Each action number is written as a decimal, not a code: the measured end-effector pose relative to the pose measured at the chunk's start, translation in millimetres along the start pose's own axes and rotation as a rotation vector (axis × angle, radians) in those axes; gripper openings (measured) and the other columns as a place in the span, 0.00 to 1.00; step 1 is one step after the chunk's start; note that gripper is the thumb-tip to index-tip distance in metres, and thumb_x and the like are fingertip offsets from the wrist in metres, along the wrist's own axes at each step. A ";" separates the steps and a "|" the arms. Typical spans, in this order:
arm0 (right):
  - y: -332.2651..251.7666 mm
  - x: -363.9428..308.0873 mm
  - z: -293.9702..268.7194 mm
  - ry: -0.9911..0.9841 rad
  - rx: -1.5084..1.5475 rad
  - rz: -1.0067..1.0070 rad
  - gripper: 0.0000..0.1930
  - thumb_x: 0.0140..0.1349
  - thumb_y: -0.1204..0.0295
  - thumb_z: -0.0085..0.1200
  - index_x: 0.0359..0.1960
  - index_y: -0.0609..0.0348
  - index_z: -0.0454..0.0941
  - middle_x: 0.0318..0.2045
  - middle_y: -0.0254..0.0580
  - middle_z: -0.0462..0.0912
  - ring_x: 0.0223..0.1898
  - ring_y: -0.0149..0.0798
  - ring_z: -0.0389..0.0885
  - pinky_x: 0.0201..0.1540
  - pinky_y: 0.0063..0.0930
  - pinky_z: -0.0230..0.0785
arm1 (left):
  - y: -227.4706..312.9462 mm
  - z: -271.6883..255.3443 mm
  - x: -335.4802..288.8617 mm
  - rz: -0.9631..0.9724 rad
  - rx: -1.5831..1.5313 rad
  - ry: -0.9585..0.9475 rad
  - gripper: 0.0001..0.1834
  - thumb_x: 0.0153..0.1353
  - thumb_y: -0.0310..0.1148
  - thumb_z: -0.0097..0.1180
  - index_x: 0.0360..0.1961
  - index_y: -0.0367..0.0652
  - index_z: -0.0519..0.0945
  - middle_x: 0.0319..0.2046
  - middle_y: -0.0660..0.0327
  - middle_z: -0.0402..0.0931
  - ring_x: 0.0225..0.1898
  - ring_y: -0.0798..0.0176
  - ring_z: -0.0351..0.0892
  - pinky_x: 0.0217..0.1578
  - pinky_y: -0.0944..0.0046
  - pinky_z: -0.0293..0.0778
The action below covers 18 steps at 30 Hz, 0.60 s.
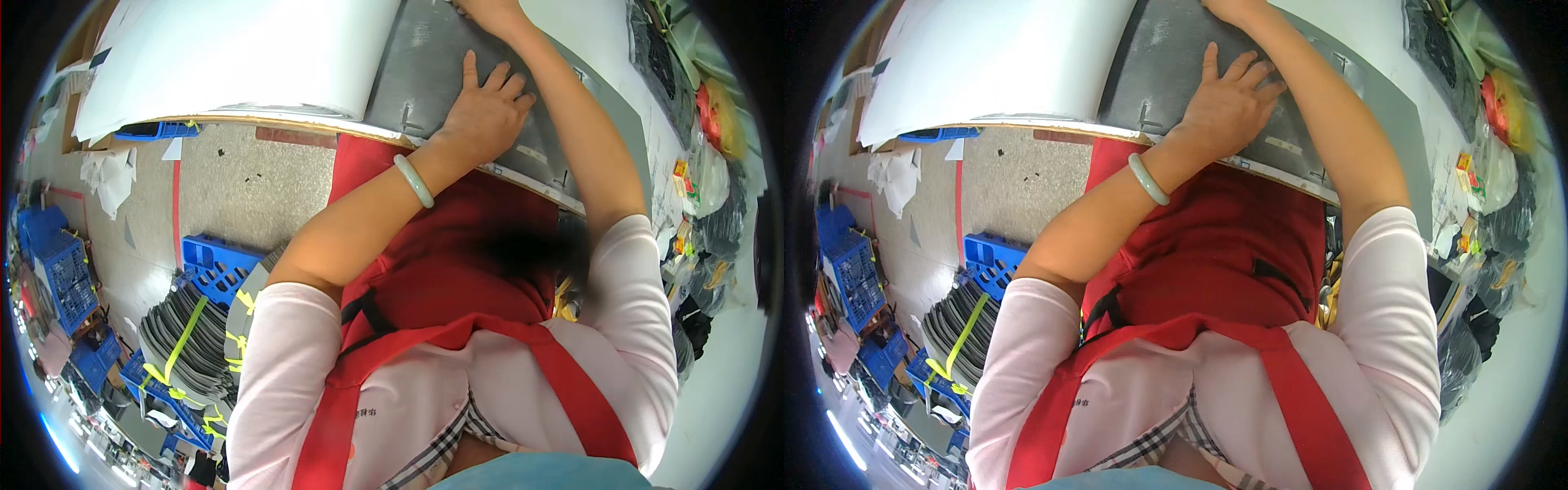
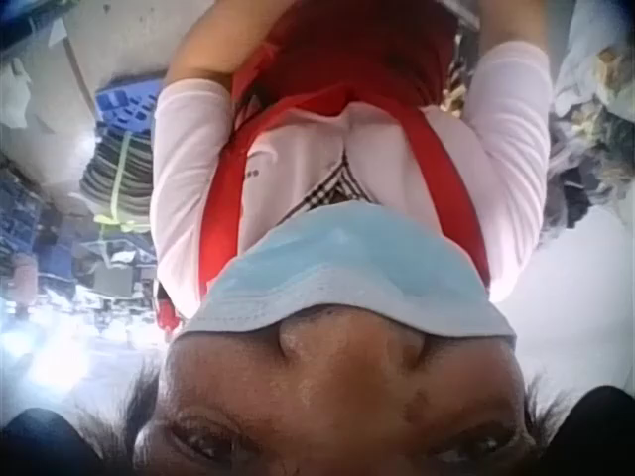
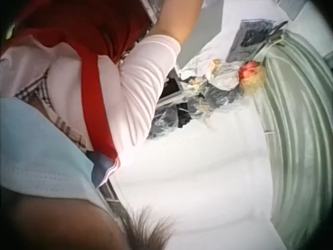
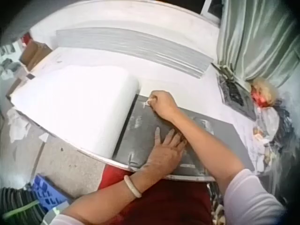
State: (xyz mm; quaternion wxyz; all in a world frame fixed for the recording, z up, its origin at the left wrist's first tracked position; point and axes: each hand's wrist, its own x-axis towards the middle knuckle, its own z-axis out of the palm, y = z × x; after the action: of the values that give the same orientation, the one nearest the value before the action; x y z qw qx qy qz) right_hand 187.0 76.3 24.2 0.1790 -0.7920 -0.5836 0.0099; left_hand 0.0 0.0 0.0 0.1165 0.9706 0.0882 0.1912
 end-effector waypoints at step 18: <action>-101.8 -84.9 -44.6 -0.369 0.710 0.404 0.08 0.62 0.71 0.57 0.31 0.64 0.81 0.28 0.47 0.87 0.28 0.41 0.85 0.32 0.36 0.77 | -0.1 11.4 0.5 -0.040 0.004 -0.214 0.21 0.71 0.43 0.49 0.60 0.51 0.80 0.67 0.58 0.68 0.72 0.54 0.60 0.68 0.22 0.50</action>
State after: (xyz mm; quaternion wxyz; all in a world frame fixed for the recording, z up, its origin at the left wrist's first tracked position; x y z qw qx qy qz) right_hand 76.2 11.3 79.5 0.3269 -0.7646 -0.4000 0.3855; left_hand 5.0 -1.9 -10.1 0.1271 0.9838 0.0949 0.0837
